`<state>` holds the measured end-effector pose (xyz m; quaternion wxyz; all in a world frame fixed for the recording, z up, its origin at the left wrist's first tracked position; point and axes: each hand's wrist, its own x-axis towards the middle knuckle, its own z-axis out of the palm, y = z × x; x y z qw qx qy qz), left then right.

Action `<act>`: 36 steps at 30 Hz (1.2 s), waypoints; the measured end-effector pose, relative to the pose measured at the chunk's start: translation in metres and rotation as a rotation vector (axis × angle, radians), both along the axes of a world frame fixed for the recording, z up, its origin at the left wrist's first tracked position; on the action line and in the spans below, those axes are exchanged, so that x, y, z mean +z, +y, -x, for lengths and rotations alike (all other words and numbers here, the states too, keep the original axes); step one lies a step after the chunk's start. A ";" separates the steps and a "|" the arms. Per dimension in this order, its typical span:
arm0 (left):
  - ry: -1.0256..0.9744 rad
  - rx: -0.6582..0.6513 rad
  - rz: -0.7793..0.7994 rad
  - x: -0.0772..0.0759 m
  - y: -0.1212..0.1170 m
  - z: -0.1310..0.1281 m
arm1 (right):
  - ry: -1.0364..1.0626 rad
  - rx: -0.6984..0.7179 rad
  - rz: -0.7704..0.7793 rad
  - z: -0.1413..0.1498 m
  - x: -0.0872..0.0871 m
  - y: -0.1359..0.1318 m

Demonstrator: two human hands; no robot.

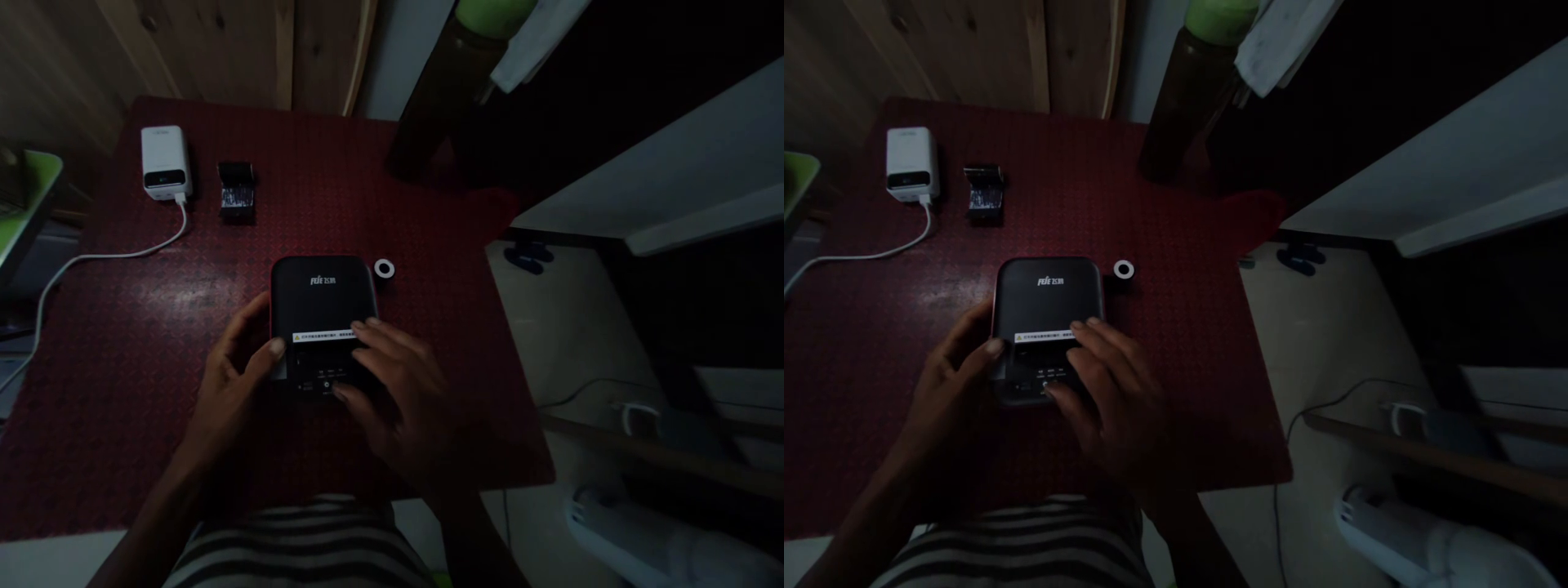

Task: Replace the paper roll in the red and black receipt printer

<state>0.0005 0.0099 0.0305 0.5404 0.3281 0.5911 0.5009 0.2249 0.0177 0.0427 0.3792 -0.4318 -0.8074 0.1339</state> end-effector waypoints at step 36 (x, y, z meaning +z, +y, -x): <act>0.045 0.000 -0.021 0.012 -0.009 -0.009 | 0.235 -0.273 0.335 -0.003 -0.058 -0.039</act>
